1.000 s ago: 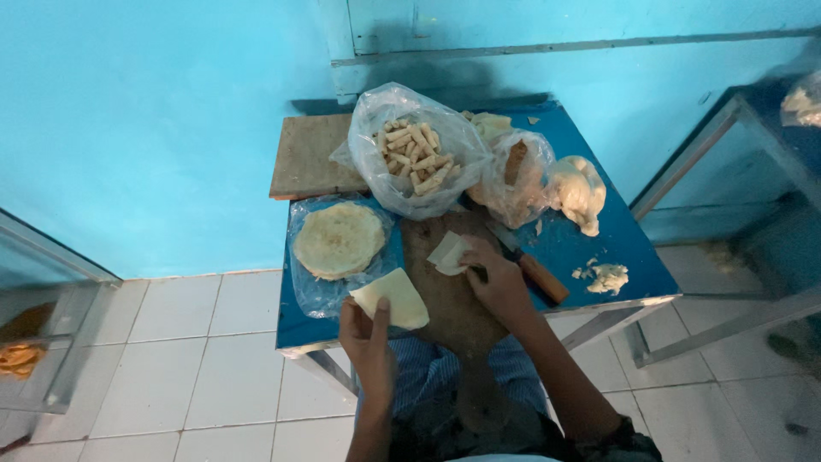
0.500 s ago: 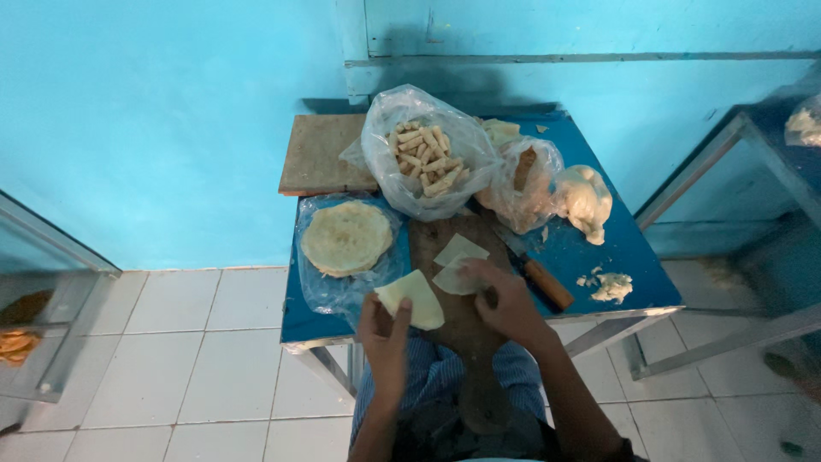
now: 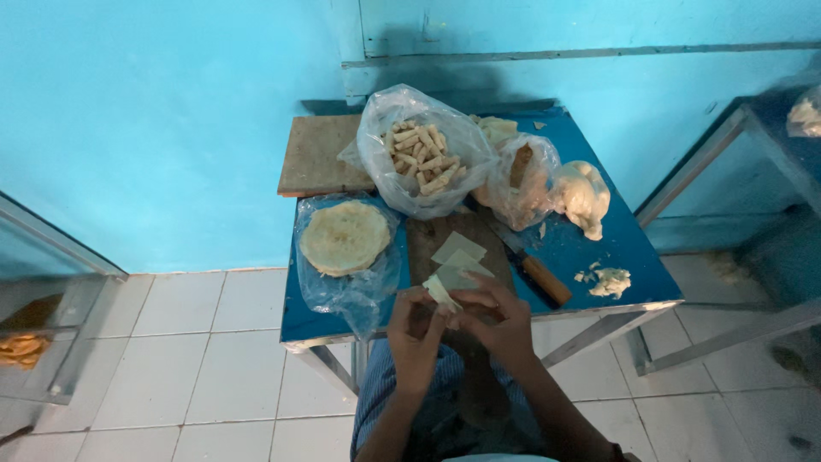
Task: The person cuts a thin dough sheet into small diamond pieces on a wooden board using a knife, then arranges the cut pieces. They scoop filling from a plastic bag with a spoon and place it onto the dough pieces, folding or stacking dough over the filling on the board.
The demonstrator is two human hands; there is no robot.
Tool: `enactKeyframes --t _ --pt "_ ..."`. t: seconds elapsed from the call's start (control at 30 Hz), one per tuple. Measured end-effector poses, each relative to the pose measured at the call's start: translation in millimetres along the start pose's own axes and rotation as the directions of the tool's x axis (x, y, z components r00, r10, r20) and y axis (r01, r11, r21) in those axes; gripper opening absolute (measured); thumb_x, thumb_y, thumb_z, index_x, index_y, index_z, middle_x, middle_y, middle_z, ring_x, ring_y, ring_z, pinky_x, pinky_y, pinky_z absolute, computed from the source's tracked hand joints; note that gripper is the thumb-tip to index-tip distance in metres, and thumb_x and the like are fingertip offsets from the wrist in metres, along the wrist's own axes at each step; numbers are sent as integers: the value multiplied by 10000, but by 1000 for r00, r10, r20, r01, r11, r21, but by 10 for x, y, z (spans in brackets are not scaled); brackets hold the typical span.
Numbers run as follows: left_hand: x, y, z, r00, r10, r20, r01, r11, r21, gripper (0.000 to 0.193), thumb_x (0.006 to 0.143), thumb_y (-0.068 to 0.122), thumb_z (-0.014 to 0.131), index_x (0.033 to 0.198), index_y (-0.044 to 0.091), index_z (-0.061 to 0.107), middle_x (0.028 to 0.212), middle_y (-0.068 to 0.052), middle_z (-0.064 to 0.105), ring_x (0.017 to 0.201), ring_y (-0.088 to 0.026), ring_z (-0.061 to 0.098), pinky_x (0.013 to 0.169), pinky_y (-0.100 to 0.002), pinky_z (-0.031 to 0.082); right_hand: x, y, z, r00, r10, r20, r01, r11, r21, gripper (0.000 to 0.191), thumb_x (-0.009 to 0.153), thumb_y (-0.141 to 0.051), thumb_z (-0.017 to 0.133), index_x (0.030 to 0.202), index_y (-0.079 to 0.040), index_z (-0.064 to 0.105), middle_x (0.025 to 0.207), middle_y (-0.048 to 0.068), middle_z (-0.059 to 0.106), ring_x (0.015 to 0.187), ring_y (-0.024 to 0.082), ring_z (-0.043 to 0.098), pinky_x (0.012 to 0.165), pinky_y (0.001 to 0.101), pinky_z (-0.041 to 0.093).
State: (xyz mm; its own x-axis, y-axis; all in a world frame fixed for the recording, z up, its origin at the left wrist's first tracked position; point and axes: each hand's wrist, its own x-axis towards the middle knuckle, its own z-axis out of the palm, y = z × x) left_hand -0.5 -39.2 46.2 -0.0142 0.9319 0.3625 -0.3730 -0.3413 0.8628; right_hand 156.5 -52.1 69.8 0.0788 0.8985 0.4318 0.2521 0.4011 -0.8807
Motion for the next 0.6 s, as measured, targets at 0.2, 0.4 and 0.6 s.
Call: enactKeyframes --t 0.2,0.4,0.6 --pt "-2 -17 -11 997 83 -2 -82 989 122 187 959 -30 681 1119 5 589 1094 -60 584 1006 -134 666 820 -267 594 4 -18 11 999 39 7 -39 998 46 641 809 -65 825 1405 -68 589 1139 146 792 1056 223 777 874 350 665" --pt "3 -10 -38 997 80 11 -80 995 55 246 921 -43 642 1153 1 574 1139 -68 564 1027 -139 676 824 -270 615 13 -38 8 994 91 59 -102 970 219 626 860 -23 771 1446 -67 557 1163 149 795 1086 226 775 899 354 661" --pt "13 47 -7 996 78 35 -82 988 132 208 944 6 689 1131 3 597 1126 -69 580 979 -131 682 780 -273 623 -13 20 34 1000 24 -5 -24 998 56 620 841 -30 800 1420 -63 582 1108 147 799 1026 215 782 853 338 662"
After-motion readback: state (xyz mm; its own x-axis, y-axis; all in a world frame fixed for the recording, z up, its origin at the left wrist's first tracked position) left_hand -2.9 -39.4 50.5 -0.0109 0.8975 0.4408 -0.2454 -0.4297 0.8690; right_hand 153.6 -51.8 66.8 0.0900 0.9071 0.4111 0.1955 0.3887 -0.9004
